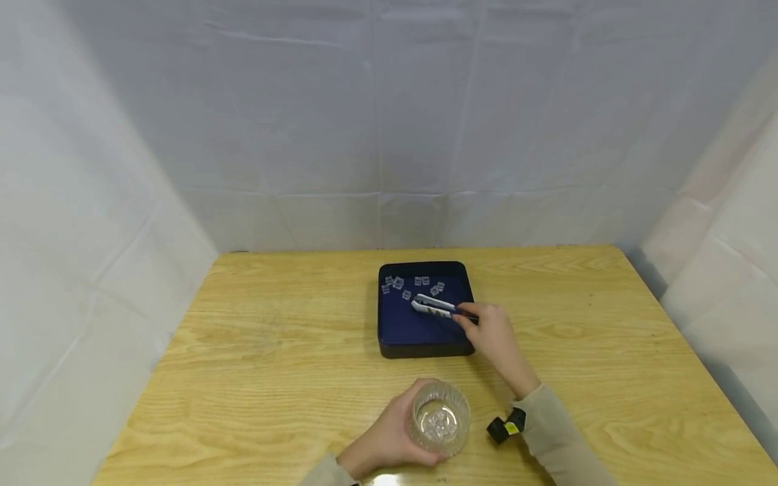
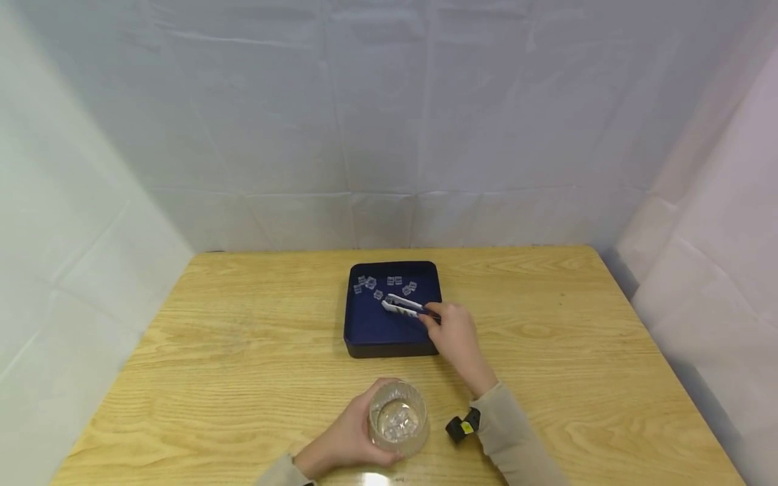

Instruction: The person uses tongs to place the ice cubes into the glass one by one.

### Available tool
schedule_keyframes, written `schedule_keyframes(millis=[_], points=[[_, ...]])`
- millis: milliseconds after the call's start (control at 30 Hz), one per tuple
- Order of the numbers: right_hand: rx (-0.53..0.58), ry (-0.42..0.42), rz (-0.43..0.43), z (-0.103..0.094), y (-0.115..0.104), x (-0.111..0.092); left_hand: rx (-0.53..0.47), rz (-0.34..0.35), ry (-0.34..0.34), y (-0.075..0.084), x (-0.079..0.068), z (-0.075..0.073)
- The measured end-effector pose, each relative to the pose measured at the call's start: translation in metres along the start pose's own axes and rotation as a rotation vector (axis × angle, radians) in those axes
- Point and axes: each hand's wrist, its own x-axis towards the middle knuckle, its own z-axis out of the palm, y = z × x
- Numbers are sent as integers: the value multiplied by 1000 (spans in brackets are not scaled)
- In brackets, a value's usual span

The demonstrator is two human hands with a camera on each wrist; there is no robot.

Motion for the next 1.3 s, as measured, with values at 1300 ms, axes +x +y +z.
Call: schedule_keyframes(millis=[1300], points=[[-73,-60,-8,-15,-7,-1,-5,28,-19,-24,0,3]])
